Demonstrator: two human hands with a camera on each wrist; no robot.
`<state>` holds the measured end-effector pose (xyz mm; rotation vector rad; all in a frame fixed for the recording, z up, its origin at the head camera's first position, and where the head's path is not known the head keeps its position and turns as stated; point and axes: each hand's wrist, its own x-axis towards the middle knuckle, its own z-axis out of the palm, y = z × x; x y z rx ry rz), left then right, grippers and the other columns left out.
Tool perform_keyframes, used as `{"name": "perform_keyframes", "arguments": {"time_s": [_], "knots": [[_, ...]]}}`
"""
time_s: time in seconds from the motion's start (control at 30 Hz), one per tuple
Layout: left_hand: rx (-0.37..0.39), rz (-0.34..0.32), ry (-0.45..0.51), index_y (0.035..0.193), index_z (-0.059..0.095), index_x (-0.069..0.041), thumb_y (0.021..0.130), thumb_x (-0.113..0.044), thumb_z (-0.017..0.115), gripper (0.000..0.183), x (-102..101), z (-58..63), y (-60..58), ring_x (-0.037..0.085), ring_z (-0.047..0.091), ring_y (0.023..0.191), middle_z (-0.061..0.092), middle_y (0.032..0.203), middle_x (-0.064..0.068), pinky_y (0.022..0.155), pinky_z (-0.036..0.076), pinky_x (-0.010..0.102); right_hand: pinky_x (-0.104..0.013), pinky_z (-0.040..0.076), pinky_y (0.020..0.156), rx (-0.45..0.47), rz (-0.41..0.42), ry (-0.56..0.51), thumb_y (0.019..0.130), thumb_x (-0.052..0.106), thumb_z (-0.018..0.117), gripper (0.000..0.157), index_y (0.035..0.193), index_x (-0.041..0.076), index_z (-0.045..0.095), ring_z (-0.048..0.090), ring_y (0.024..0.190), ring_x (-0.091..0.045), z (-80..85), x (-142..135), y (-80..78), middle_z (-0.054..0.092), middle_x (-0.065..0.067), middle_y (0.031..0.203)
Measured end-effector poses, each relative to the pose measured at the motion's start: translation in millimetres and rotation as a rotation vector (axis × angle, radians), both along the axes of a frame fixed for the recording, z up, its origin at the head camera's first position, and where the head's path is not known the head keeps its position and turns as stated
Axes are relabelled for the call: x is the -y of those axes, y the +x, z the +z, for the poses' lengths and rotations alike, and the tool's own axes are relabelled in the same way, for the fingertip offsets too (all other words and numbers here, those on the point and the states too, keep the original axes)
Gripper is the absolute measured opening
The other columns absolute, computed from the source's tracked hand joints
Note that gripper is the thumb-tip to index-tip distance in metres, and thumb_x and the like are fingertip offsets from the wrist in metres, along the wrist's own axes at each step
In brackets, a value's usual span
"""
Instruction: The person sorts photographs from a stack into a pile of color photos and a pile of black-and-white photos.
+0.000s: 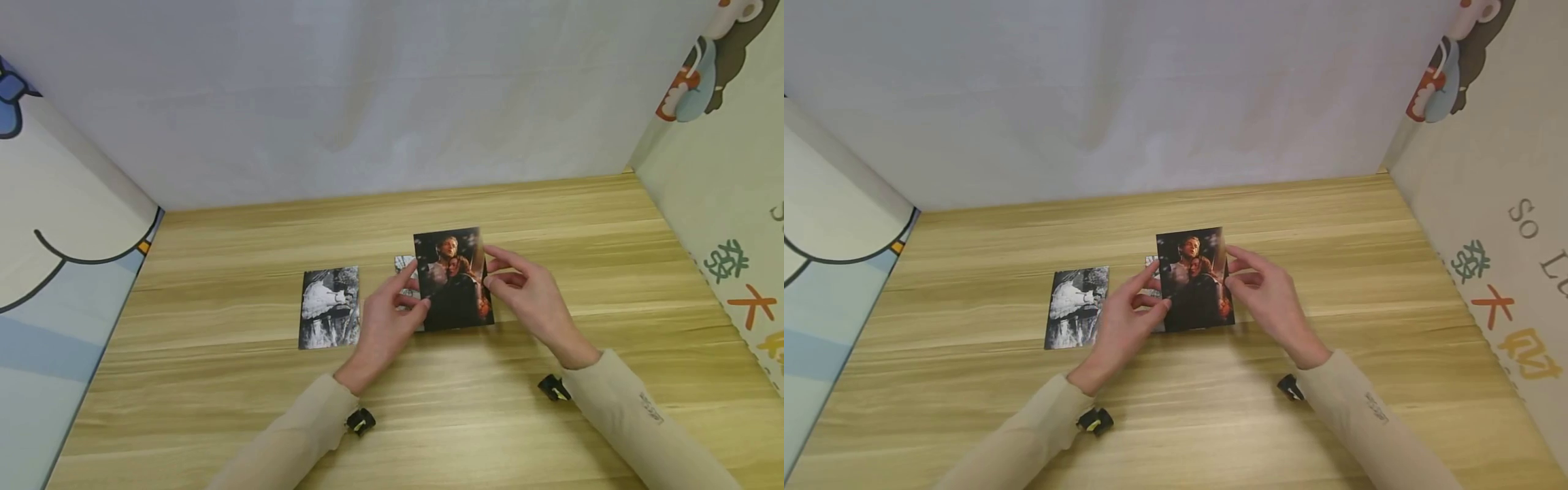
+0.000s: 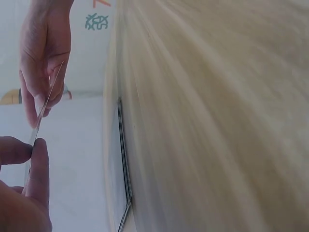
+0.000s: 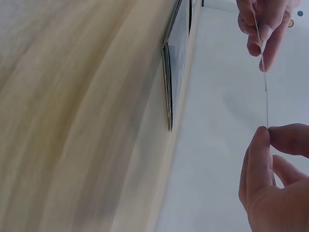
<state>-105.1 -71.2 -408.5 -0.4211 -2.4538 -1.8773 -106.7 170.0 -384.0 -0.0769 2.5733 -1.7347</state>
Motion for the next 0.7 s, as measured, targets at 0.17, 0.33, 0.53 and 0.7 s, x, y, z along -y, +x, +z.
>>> {"name": "perform_keyframes", "arguments": {"time_s": [0.17,0.33,0.53,0.7], "knots": [[0.022,-0.012,0.021,0.153,0.048,-0.002,0.087,0.007,0.073,0.071,-8,-1.8,-0.6,0.03,0.074,0.089,0.066,0.112,0.018,0.071,0.062,0.024,-0.015,0.056,0.082,-0.013,-0.008,0.004,0.1,0.007,0.066,0.052,0.151,0.009,0.055,0.069,0.111,-0.035,0.4,-7,2.0,0.064,-0.019,0.122],[0.037,-0.015,0.022,0.154,0.048,-0.003,0.088,0.007,0.073,0.071,-15,-3.8,-1.7,0.029,0.073,0.089,0.066,0.112,0.017,0.071,0.062,0.024,-0.015,0.055,0.08,-0.024,-0.017,0.021,0.1,0.008,0.066,0.052,0.151,0.01,0.055,0.07,0.109,-0.031,0.3,-13,3.7,0.064,-0.018,0.12],[0.052,-0.012,-0.002,0.154,0.049,-0.007,0.088,0.004,0.074,0.071,-23,-5.5,-3.6,0.027,0.073,0.089,0.068,0.112,0.015,0.07,0.062,0.023,-0.015,0.055,0.077,-0.038,-0.027,0.039,0.1,0.008,0.066,0.052,0.151,0.01,0.055,0.07,0.098,-0.006,0.4,-21,5.2,0.064,-0.016,0.117],[0.041,-0.008,-0.019,0.153,0.052,-0.01,0.088,0.002,0.075,0.07,-29,-6.3,-5.3,0.022,0.073,0.085,0.069,0.109,0.012,0.068,0.061,0.023,-0.015,0.056,0.079,-0.049,-0.029,0.042,0.1,0.007,0.065,0.052,0.151,0.009,0.054,0.069,0.094,-0.001,-0.7,-28,5.8,0.063,-0.016,0.116]]}}
